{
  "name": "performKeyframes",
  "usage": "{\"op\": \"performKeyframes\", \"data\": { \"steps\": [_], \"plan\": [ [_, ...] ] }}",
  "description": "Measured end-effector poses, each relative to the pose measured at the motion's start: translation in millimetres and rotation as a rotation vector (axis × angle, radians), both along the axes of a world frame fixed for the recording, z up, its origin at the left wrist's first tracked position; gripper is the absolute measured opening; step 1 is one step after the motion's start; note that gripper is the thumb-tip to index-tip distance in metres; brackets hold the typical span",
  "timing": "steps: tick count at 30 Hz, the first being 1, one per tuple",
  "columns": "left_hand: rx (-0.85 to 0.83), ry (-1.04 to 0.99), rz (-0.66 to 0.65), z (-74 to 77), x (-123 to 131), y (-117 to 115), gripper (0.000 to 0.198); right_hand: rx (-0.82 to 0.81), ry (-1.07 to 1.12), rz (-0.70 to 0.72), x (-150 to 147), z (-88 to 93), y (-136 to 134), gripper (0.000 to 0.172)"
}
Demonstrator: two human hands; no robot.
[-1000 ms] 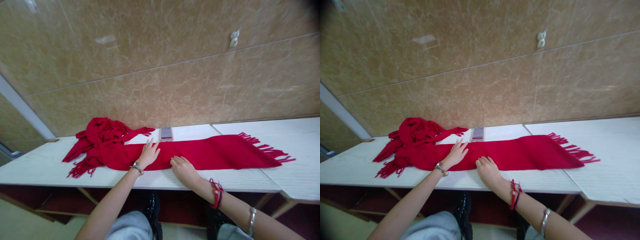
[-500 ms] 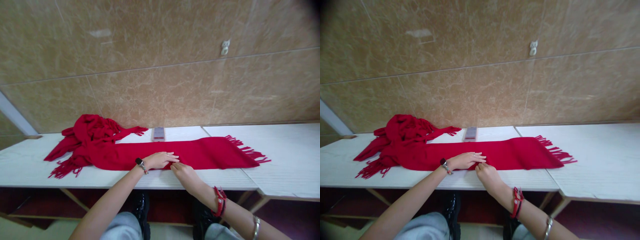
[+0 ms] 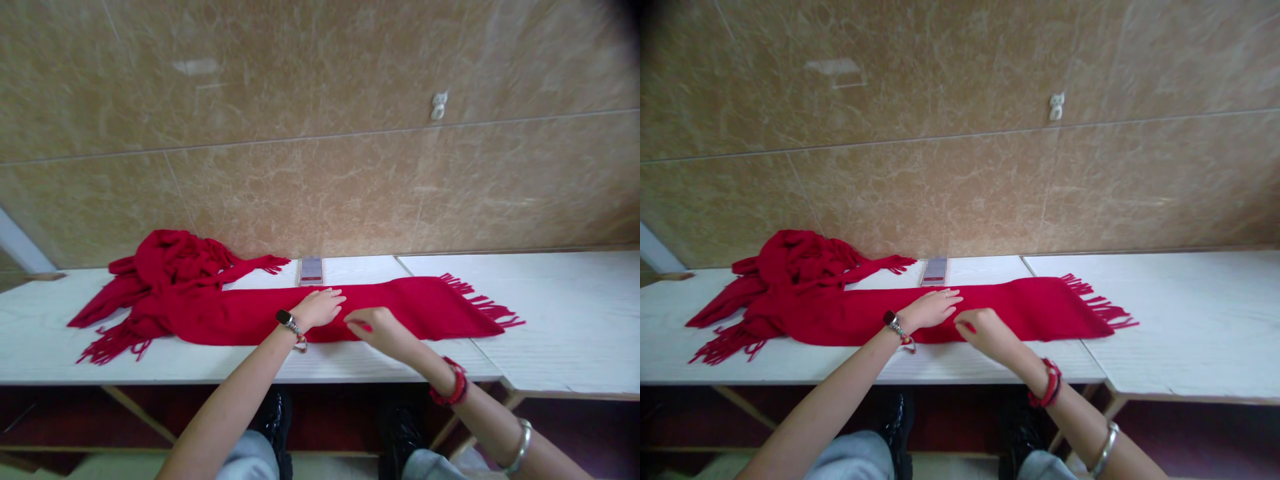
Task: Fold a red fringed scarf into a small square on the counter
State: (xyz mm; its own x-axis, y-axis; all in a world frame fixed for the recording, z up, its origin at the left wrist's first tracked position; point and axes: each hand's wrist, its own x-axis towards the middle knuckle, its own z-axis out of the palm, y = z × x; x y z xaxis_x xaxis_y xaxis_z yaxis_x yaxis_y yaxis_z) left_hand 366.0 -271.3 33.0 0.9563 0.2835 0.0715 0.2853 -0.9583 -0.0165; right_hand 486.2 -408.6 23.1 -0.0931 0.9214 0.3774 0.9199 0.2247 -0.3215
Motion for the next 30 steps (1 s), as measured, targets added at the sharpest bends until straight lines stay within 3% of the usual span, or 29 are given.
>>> {"op": "performKeyframes", "data": {
  "steps": [3,5,8,11,15,24,30],
  "plan": [
    [0.004,-0.069,-0.002,-5.6,10.2,-12.8,0.038,0.075,0.075,-0.245,40.4,2.6,6.6,0.027],
    [0.002,-0.101,-0.012,-10.9,18.9,-25.5,0.039,0.062,-0.013,-0.332,60.3,-10.3,14.1,0.03],
    [-0.057,-0.098,-0.029,-19.8,29.7,-42.6,0.045,0.007,-0.202,-0.25,73.2,-41.2,24.9,0.036],
    [-0.182,0.013,0.077,-25.6,29.4,-46.9,0.055,-0.012,-0.274,-0.192,73.6,-63.1,29.6,0.037],
    [-0.258,0.099,0.309,-25.6,3.7,-34.4,0.06,-0.021,-0.275,-0.239,72.0,-64.6,26.7,0.04],
    [-0.19,0.123,0.683,-25.2,-88.5,2.5,0.059,-0.024,-0.249,-0.247,74.1,-63.1,26.9,0.04],
    [-0.094,0.117,0.924,-23.1,-110.4,30.9,0.061,-0.03,-0.22,-0.251,74.5,-61.4,27.1,0.04]
  ]
}}
